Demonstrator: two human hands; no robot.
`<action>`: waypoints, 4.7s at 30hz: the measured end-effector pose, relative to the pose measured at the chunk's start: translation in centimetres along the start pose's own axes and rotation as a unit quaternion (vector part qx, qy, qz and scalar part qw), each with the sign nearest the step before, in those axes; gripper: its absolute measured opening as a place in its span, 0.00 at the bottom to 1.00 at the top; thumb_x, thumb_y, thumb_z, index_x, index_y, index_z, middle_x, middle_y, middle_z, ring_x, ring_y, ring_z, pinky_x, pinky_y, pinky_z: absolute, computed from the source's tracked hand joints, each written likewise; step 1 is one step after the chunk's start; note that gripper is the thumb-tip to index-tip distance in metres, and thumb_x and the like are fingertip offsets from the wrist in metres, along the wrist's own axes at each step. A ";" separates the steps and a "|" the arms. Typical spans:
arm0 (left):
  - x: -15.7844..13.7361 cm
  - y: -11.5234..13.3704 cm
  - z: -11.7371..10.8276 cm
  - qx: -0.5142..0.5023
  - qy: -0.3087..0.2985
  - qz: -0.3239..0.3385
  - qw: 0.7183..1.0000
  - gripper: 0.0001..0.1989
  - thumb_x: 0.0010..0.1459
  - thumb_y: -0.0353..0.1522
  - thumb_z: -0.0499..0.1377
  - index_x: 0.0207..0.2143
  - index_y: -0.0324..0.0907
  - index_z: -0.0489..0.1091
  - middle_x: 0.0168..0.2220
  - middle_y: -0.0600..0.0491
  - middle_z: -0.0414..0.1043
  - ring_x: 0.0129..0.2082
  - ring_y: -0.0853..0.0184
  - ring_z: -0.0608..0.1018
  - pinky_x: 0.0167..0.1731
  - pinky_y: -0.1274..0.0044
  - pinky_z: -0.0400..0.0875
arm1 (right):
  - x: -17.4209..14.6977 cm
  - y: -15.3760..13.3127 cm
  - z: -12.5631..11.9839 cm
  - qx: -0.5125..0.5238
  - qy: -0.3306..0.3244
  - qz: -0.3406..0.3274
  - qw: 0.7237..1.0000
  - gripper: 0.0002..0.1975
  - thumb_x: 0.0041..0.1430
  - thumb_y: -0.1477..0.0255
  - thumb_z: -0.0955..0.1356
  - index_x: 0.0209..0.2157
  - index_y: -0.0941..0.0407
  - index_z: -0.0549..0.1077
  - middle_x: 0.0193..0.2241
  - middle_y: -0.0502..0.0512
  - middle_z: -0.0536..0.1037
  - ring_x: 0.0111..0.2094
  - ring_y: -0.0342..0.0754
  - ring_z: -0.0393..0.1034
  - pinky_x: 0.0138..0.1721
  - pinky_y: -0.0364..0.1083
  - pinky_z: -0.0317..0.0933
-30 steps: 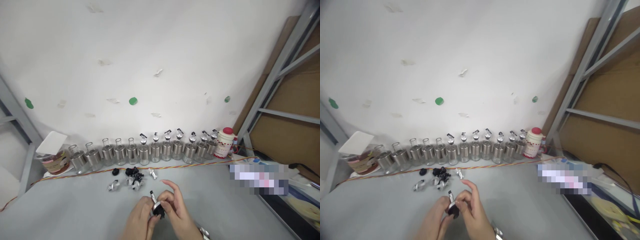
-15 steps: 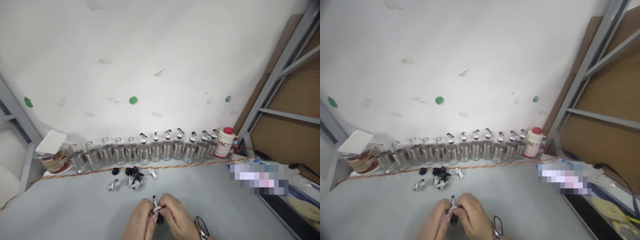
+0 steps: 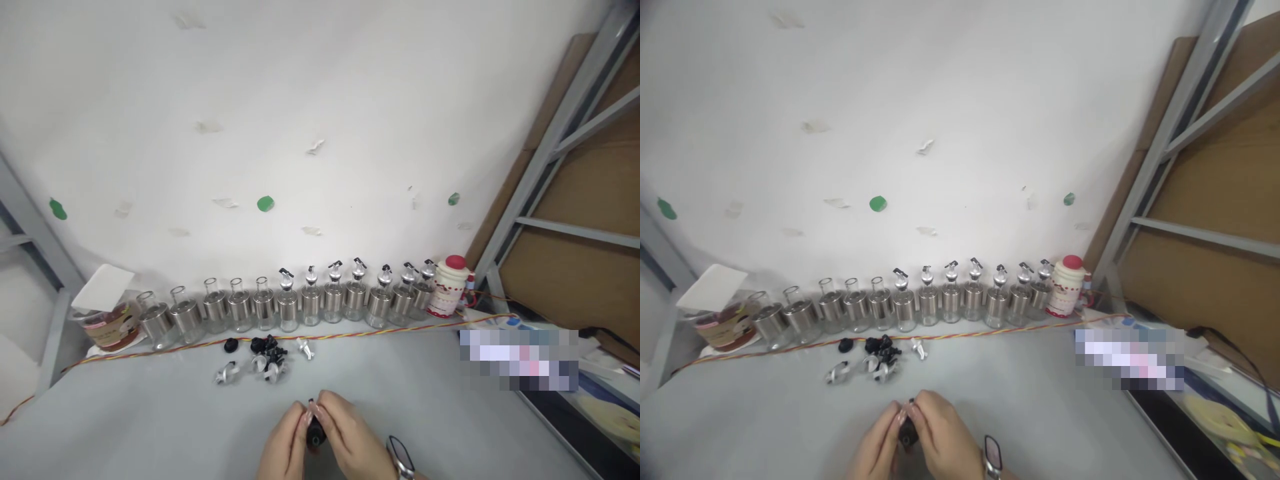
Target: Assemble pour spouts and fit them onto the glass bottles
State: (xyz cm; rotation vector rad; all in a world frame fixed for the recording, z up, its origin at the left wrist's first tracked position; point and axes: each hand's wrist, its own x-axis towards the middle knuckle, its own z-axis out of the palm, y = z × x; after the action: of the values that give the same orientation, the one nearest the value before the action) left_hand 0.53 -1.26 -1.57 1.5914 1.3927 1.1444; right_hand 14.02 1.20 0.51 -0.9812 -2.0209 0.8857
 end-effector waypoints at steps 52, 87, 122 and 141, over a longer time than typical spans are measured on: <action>5.2 -0.2 -7.0 -0.299 0.185 -0.122 0.928 0.15 0.49 0.42 0.57 0.34 0.41 0.68 0.31 0.52 0.69 0.25 0.67 0.75 0.18 0.81 0.64 | 10.0 3.5 2.1 -0.385 -0.026 -0.110 0.916 0.11 0.54 0.80 0.61 0.37 0.56 0.70 0.34 0.56 0.71 0.39 0.50 0.60 0.40 0.47 0.53; 4.5 -0.9 -4.2 -0.284 0.154 -0.093 0.942 0.16 0.35 0.34 0.66 0.29 0.39 0.70 0.34 0.48 0.71 0.30 0.61 0.73 0.18 0.73 0.73 | 5.1 5.0 -0.2 -0.183 0.010 0.003 0.983 0.08 0.50 0.82 0.60 0.29 0.58 0.66 0.25 0.51 0.74 0.27 0.44 0.69 0.28 0.40 0.60; 5.0 0.4 -7.9 -0.213 0.299 -0.053 0.929 0.18 0.44 0.40 0.61 0.37 0.41 0.66 0.36 0.50 0.69 0.35 0.62 0.72 0.26 0.77 0.66 | 9.1 1.9 3.1 -0.352 -0.036 -0.140 0.925 0.08 0.51 0.67 0.67 0.33 0.55 0.68 0.34 0.52 0.70 0.39 0.49 0.59 0.42 0.49 0.51; 4.8 0.7 -7.2 -0.234 0.252 -0.046 0.938 0.14 0.48 0.42 0.57 0.33 0.42 0.67 0.30 0.55 0.66 0.25 0.70 0.72 0.20 0.79 0.64 | 9.0 3.2 5.0 -0.439 -0.010 -0.171 0.882 0.08 0.55 0.73 0.64 0.39 0.56 0.66 0.35 0.55 0.70 0.37 0.51 0.61 0.41 0.51 0.52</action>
State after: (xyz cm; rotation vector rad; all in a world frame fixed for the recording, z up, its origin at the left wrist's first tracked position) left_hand -5.86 3.12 2.37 0.9191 1.3407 1.7535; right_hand 6.96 8.92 -1.92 -0.9901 -2.5436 -0.2757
